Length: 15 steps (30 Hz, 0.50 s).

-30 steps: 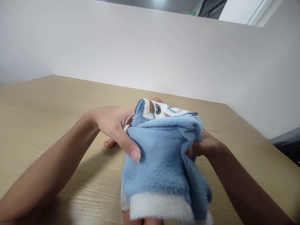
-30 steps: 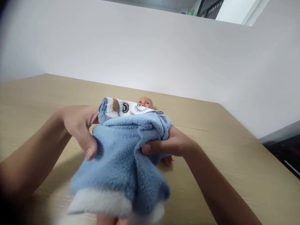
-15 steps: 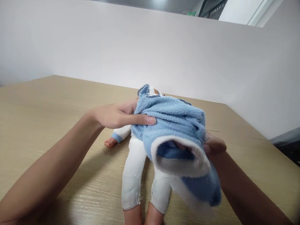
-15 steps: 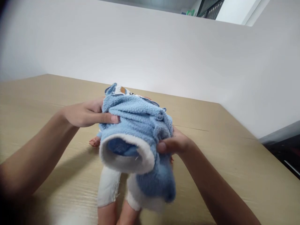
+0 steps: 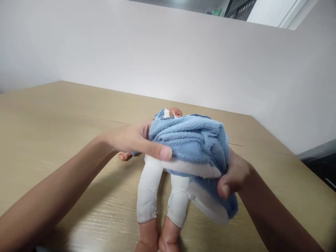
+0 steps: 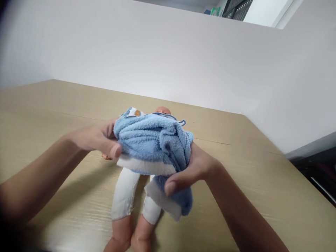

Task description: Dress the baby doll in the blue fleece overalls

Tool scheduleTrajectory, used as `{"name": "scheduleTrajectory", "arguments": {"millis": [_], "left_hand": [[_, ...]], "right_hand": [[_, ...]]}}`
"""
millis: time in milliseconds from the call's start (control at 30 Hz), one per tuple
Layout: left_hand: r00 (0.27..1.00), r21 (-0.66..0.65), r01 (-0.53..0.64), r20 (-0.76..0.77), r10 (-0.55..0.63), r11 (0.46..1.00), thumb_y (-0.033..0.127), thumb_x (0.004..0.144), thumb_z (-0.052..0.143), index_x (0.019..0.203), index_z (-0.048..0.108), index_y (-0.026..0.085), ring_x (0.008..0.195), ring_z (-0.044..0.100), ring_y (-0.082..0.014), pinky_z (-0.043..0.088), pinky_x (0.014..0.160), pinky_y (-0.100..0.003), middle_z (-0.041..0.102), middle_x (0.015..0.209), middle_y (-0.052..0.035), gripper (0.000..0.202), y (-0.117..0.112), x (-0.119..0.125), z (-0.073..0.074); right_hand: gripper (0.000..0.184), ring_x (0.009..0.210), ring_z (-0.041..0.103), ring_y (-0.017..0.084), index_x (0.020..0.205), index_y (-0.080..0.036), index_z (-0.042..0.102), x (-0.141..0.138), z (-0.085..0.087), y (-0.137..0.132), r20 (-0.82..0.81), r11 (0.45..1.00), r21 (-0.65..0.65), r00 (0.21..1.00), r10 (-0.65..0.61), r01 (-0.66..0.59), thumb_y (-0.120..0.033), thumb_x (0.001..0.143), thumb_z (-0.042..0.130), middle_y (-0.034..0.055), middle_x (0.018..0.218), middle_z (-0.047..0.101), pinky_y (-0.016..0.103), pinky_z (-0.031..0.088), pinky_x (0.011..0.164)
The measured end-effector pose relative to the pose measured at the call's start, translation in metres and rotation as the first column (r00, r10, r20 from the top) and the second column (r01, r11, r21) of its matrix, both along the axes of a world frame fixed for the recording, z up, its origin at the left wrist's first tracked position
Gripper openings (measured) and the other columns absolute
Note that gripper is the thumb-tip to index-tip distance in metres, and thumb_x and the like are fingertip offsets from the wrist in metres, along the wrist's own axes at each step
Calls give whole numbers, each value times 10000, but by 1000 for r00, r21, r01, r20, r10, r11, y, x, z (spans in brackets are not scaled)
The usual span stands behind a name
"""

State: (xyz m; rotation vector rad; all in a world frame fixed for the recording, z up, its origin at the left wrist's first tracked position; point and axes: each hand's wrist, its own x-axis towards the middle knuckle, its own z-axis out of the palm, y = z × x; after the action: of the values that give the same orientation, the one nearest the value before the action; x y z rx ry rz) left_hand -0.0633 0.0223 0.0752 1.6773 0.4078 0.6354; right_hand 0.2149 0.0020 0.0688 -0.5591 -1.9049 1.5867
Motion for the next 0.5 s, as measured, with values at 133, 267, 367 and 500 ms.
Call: {"name": "scheduleTrajectory", "arguments": {"millis": [133,267,367,500], "left_hand": [[997,-17,68,23,-67,998,512,942,875,1317,779,184,1274,760,-324,621,1136,-418,844,1164,-96,507,-25,-3,0],[999,-17,-32,-28,31,999,475,1078,716,1310,808,212,1341,724,-298,583,1176,-401,840,1253,-73,363,-62,-11,-9],[985,-71,-173,-31,171,982,496,1091,685,1298,807,205,1227,769,-287,620,1109,-398,833,1284,-87,378,-98,-12,-25],[899,-167,-436,-111,423,884,475,1009,787,1306,767,236,1177,786,-301,646,1067,-411,835,1276,-82,382,-141,2,-50]], "right_hand": [[445,1151,795,282,1222,-243,787,-9,7,-26,64,990,58,989,-131,127,-278,803,932,46,1195,846,351,664,983],[241,1169,787,278,1146,-237,801,-18,6,-61,29,929,187,944,-329,318,-296,913,814,41,1119,847,367,639,1059],[241,1088,790,279,1121,-221,813,-24,3,-81,65,931,228,949,-307,286,-231,881,790,39,1020,845,392,650,1029],[325,1071,786,268,1153,-227,818,-30,-7,-95,133,953,197,957,-258,230,-163,838,770,34,1087,849,404,636,1042]]}}
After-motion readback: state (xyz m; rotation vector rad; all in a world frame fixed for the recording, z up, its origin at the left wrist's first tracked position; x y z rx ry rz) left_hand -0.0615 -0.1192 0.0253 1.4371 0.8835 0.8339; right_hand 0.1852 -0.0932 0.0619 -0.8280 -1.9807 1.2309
